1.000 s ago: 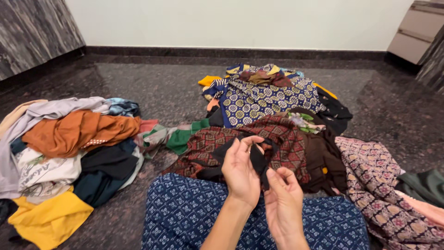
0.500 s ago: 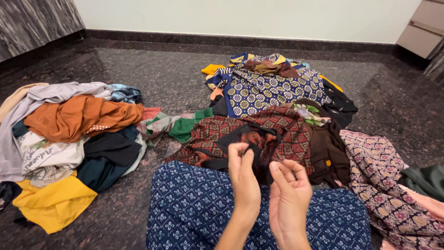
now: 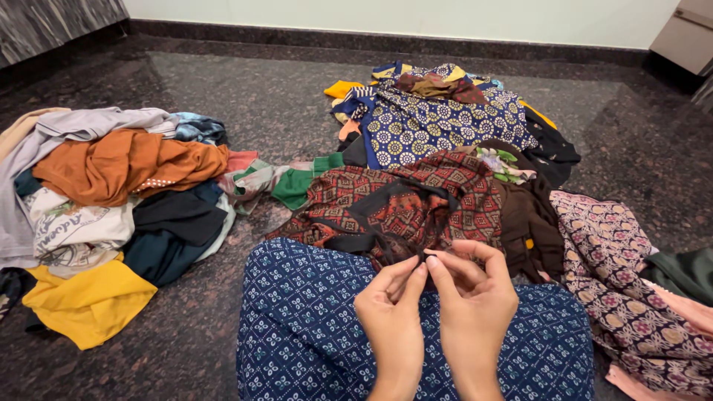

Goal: The person sits on the floor and folds a large patterned cloth by hand. They repeatedly unfold, align, and refold the fabric, adjusting edges and smoothing the surface. Other folded clothes are visible nearby, but the person handles only the single patterned cloth during the clip.

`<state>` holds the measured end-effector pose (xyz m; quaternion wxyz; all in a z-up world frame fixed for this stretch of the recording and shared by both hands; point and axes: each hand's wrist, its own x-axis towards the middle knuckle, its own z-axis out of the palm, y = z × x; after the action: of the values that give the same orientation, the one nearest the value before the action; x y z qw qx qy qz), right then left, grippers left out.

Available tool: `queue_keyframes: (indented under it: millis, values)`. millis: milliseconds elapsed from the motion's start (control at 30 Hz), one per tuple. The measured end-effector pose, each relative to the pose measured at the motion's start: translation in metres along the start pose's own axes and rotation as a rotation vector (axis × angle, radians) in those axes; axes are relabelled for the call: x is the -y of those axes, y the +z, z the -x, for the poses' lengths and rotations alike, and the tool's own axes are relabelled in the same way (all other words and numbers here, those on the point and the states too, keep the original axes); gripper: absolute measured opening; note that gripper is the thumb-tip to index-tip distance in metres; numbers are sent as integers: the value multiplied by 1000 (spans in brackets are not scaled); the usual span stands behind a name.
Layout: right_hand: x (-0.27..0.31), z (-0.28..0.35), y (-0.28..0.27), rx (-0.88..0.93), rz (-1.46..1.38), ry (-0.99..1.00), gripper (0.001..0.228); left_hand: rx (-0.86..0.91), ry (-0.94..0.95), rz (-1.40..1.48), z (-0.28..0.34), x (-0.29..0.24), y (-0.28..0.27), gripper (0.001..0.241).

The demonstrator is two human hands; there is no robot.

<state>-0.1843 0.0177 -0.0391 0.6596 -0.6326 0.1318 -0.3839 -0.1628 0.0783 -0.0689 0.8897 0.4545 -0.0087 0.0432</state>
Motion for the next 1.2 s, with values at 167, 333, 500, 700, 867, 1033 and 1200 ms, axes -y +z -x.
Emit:
queue_keyframes:
  millis: [167, 333, 500, 700, 867, 1033, 1200]
  values:
    - [12, 6, 2, 58, 142, -91, 31, 26, 22, -2, 3, 2, 4, 26]
    - [6, 12, -3, 145, 241, -236, 35, -7, 2, 26, -4, 3, 3, 31]
    - [-28, -35, -21, 297, 549, -613, 54, -73, 20, 44, -21, -7, -1, 27]
    - [-115, -106, -19, 945, 1519, -225, 24, -177, 94, 28, -67, -30, -29, 29]
    - [-143, -153, -12, 1425, 1261, 381, 46, -178, 78, 74, -109, -23, -61, 27]
    - [-144, -242, -2, 1320, 593, 543, 70, 55, 28, 92, -117, -16, -96, 18]
    - [-195, -255, 67, 1103, 1264, -670, 126, 80, -117, 33, -121, -5, -121, 19]
